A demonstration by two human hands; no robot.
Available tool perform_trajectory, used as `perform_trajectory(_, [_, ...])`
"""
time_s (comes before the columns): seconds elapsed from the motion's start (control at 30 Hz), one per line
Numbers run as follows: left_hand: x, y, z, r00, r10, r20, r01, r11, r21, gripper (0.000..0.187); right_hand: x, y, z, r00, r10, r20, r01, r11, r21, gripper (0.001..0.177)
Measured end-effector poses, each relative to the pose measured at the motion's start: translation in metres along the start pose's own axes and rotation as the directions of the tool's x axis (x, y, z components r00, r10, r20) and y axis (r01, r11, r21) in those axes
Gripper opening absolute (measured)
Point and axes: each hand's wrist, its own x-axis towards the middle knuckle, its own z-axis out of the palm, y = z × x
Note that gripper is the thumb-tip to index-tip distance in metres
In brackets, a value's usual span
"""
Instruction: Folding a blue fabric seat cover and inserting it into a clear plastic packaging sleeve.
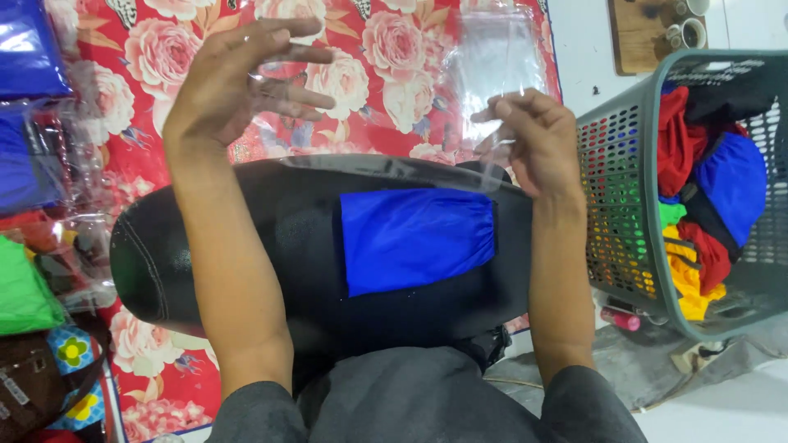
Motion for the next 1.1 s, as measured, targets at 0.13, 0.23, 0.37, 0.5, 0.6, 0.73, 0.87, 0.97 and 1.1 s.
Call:
perform_trajectory(0.13, [-0.024, -0.001, -0.005, 0.993, 0.115, -0.002, -0.111, 0.963, 0.247, 0.033, -0.042, 0.012, 0.001, 0.994, -0.113, 0.002, 0.113, 0.992, 0.061, 0.015])
perform_trajectory(0.23, [-0.042, 0.000, -0.005, 0.976, 0.217, 0.016, -0.207, 0.906, 0.369, 0.013, -0.065, 0.027, 0.005, 0.990, -0.141, -0.001, 0.140, 0.979, 0.147, 0.016])
perform_trajectory(0.37, [-0.076, 0.012, 0.009, 0.959, 0.282, 0.006, -0.253, 0.850, 0.462, 0.019, -0.097, 0.035, 0.015, 0.987, -0.162, -0.009, 0.162, 0.975, 0.152, 0.019])
perform_trajectory(0.5, [-0.107, 0.001, 0.010, 0.951, 0.304, -0.060, -0.246, 0.857, 0.453, 0.020, -0.123, 0.040, 0.025, 0.989, -0.133, 0.061, 0.122, 0.981, 0.149, 0.030])
perform_trajectory(0.6, [-0.143, -0.011, 0.010, 0.956, 0.268, -0.118, -0.193, 0.881, 0.432, 0.032, -0.137, 0.049, 0.032, 0.985, -0.104, 0.138, 0.083, 0.985, 0.151, 0.038])
perform_trajectory(0.73, [-0.192, -0.039, -0.001, 0.956, 0.217, -0.199, -0.119, 0.904, 0.411, 0.036, -0.152, 0.064, 0.050, 0.967, -0.034, 0.253, 0.024, 0.999, 0.042, 0.013])
perform_trajectory(0.87, [-0.231, -0.071, -0.021, 0.908, 0.195, -0.371, -0.086, 0.953, 0.291, 0.031, -0.155, 0.076, 0.069, 0.941, -0.085, 0.328, 0.077, 0.996, 0.037, 0.006])
perform_trajectory(0.97, [-0.262, -0.080, -0.019, 0.878, 0.254, -0.405, -0.115, 0.935, 0.337, 0.032, -0.159, 0.086, 0.081, 0.925, -0.074, 0.373, 0.047, 0.996, 0.080, 0.012])
perform_trajectory(1.1, [-0.298, -0.106, -0.028, 0.793, 0.377, -0.479, -0.178, 0.895, 0.409, 0.018, -0.168, 0.085, 0.103, 0.901, -0.064, 0.429, 0.046, 0.998, 0.051, 0.018])
